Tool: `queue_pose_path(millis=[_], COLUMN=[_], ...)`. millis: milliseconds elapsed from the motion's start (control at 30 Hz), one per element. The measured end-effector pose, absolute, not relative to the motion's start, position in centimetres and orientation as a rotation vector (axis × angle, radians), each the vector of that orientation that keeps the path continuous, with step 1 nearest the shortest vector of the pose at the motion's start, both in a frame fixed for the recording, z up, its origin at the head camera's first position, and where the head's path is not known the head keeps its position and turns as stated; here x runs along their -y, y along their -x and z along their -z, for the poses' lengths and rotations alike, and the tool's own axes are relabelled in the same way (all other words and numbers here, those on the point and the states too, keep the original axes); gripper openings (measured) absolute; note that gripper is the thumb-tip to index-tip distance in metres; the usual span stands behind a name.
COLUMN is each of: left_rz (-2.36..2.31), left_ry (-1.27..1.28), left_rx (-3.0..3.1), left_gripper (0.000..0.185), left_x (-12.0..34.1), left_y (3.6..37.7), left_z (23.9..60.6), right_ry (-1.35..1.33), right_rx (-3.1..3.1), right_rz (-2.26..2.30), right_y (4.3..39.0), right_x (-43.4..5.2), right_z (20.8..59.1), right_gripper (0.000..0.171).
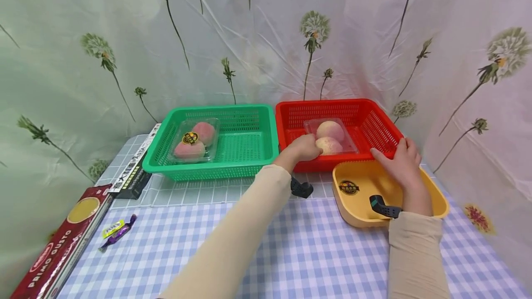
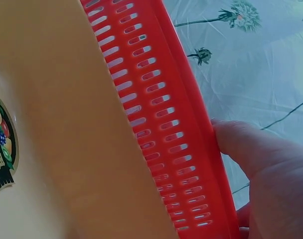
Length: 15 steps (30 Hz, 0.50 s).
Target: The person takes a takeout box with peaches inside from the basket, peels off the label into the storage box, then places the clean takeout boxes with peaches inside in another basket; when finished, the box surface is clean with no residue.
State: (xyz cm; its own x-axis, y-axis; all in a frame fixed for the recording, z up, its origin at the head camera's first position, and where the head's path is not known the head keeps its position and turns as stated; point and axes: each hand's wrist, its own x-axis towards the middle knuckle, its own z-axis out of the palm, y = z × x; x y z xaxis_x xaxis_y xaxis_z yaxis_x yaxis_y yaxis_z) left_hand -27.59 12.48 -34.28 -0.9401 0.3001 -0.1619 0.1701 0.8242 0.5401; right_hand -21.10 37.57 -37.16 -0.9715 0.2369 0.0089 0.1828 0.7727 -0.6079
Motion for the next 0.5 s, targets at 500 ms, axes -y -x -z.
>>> queue_pose_path(millis=[500], left_rz=[-0.613], left_ry=[-0.292], left_rx=[-2.689], left_gripper=[0.058], left_x=[-13.48], left_y=[27.34], left_z=[34.31], right_ry=[0.322], right_rx=[2.856], right_rz=[-0.996], right_y=[21.04], right_x=[-37.55], right_z=[37.30], right_gripper=[0.101])
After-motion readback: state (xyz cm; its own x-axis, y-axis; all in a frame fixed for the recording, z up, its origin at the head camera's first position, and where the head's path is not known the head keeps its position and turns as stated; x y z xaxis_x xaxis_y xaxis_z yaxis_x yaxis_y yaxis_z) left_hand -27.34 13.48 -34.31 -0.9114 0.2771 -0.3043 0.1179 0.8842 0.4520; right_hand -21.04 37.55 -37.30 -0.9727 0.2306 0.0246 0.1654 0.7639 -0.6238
